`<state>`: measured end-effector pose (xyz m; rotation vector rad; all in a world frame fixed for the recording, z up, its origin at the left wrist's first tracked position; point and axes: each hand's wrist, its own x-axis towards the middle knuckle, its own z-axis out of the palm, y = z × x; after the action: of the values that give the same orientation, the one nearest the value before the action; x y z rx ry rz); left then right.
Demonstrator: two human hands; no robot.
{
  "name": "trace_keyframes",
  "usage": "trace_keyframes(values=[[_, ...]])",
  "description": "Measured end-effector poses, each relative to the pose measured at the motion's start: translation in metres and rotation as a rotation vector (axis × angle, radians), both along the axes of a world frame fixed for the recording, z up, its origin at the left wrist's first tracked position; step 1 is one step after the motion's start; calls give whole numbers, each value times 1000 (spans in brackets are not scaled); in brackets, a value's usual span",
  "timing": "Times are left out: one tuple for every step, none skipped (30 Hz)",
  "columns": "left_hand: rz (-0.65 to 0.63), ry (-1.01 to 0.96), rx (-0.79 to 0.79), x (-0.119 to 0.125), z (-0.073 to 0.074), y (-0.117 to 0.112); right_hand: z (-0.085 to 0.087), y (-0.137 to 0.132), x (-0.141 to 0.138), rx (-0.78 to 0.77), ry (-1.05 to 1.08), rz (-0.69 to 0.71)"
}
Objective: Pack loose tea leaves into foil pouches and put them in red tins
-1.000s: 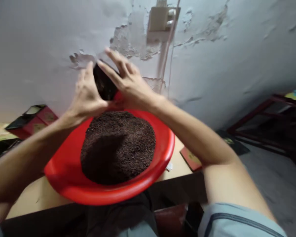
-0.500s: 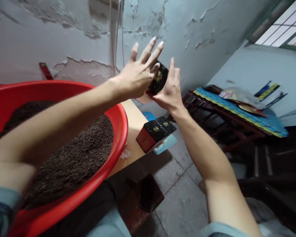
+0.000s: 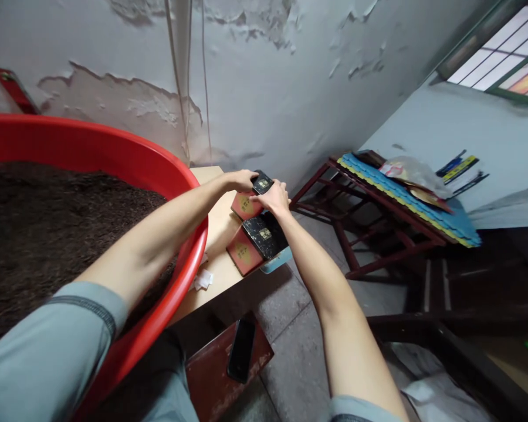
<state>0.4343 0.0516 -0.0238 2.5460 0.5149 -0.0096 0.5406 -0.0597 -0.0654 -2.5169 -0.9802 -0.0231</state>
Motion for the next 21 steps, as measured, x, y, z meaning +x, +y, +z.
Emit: trace_keyframes(values=[[-4, 13, -16, 2, -6, 1, -4, 2, 2, -33, 11, 2], [-9, 23, -23, 5, -12, 2, -7, 3, 4, -64, 23, 7], [-15, 31, -27, 7, -17, 3, -11, 3, 6, -92, 34, 11], [-21, 39, -34, 10, -22, 4, -14, 2, 7, -117, 42, 10], [-27, 47, -43, 12, -26, 5, -17, 2, 9, -138, 46, 7], [-34, 55, -50, 14, -30, 5, -19, 1, 10, -156, 48, 5], [-45, 58, -56, 16, -32, 6, -20, 0, 10, -175, 50, 7], [-58, 58, -61, 17, -34, 7, -20, -1, 10, -196, 53, 8], [-74, 52, -64, 18, -35, 7, -19, -1, 10, -218, 53, 5], [-92, 41, -60, 18, -36, 7, -18, -1, 9, -240, 53, -8], [-112, 28, -49, 18, -36, 7, -16, -1, 8, -262, 52, -24], [-130, 20, -31, 17, -36, 5, -14, 0, 7, -280, 49, -40], [-144, 17, -6, 16, -36, 3, -13, 1, 6, -292, 46, -51], [-150, 24, 24, 15, -36, 0, -12, 2, 5, -298, 44, -53], [-152, 39, 56, 14, -36, -4, -13, 2, 3, -300, 43, -49], [-146, 64, 88, 12, -35, -8, -14, 2, 2, -300, 42, -45], [-134, 90, 120, 8, -34, -13, -15, 2, 2, -300, 35, -44], [-125, 117, 152, 4, -33, -18, -17, 1, 2, -303, 27, -45], [-125, 142, 183, -2, -30, -21, -19, 0, 3, -312, 23, -41], [-135, 161, 213, -11, -27, -24, -20, -2, 5, -327, 31, -30], [-152, 166, 243, -22, -22, -25, -21, -3, 7, -342, 48, -14]])
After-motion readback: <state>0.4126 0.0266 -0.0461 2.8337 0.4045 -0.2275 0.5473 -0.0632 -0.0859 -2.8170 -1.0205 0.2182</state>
